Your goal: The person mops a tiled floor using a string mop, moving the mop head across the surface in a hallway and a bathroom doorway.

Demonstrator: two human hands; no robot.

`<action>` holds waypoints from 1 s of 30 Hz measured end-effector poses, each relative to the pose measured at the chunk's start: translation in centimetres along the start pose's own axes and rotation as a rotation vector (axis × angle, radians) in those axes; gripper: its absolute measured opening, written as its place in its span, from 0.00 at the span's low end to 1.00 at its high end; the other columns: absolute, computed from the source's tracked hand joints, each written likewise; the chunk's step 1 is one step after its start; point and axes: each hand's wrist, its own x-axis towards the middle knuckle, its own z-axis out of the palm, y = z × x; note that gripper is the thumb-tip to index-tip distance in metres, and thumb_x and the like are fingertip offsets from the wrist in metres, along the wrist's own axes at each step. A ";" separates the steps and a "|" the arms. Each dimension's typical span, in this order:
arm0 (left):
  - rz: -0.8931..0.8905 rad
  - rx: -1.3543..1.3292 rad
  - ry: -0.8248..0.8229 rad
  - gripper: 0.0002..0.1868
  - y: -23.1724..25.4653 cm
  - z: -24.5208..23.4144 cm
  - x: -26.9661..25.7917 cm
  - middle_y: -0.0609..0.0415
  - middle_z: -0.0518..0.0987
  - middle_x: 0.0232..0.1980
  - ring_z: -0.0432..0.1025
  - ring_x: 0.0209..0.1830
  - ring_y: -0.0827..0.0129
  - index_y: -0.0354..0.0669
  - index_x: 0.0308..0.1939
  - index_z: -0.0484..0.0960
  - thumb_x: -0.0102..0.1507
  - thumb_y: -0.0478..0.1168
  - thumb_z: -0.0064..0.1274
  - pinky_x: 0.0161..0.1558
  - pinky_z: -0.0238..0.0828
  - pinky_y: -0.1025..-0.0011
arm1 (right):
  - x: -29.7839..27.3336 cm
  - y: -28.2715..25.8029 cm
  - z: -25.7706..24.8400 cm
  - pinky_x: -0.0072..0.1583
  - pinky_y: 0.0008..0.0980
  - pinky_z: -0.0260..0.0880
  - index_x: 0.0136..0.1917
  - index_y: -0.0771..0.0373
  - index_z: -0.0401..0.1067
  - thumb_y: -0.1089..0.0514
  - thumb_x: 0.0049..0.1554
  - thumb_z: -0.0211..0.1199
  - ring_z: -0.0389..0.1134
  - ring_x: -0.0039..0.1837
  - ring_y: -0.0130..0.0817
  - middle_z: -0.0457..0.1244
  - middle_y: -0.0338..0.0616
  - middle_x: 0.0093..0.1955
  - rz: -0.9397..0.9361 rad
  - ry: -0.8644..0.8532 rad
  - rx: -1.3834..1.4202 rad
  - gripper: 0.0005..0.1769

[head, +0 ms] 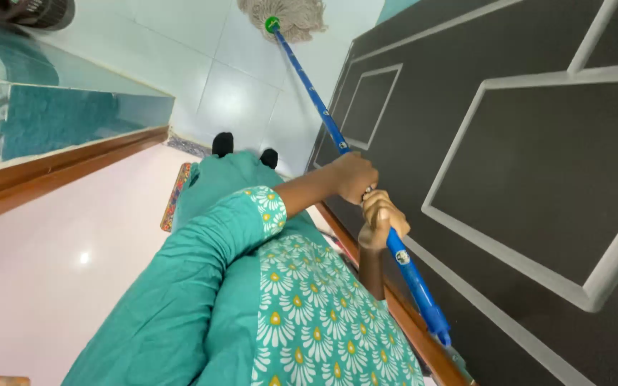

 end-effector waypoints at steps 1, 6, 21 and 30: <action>0.004 0.018 -0.002 0.17 -1.3 -0.3 0.4 0.49 0.86 0.39 0.79 0.46 0.54 0.53 0.39 0.88 0.49 0.53 0.64 0.53 0.70 0.57 | 0.2 1.1 0.3 0.44 0.40 0.63 0.25 0.63 0.53 0.55 0.64 0.52 0.54 0.30 0.35 0.50 0.42 0.24 -0.016 -0.010 -0.005 0.26; -0.151 0.350 -0.173 0.10 -10.1 2.0 -0.7 0.56 0.85 0.40 0.80 0.47 0.61 0.57 0.32 0.88 0.51 0.51 0.65 0.50 0.71 0.62 | -2.4 7.3 4.5 0.54 0.48 0.69 0.31 0.64 0.60 0.53 0.68 0.54 0.61 0.37 0.41 0.56 0.45 0.31 -0.070 -0.128 -0.217 0.25; -0.156 0.191 -0.121 0.10 3.3 -3.5 -5.6 0.53 0.84 0.47 0.78 0.53 0.61 0.51 0.41 0.87 0.59 0.47 0.58 0.48 0.71 0.57 | 1.2 -6.7 4.4 0.46 0.44 0.64 0.27 0.67 0.53 0.49 0.65 0.57 0.56 0.33 0.38 0.49 0.45 0.26 0.088 -0.365 0.119 0.31; -0.129 0.165 -0.349 0.11 2.2 -0.9 -7.8 0.52 0.85 0.48 0.79 0.52 0.62 0.52 0.42 0.87 0.59 0.46 0.57 0.53 0.68 0.59 | -5.6 -1.7 4.6 0.46 0.46 0.67 0.26 0.63 0.54 0.55 0.65 0.51 0.58 0.31 0.37 0.54 0.44 0.24 0.059 -0.102 0.130 0.26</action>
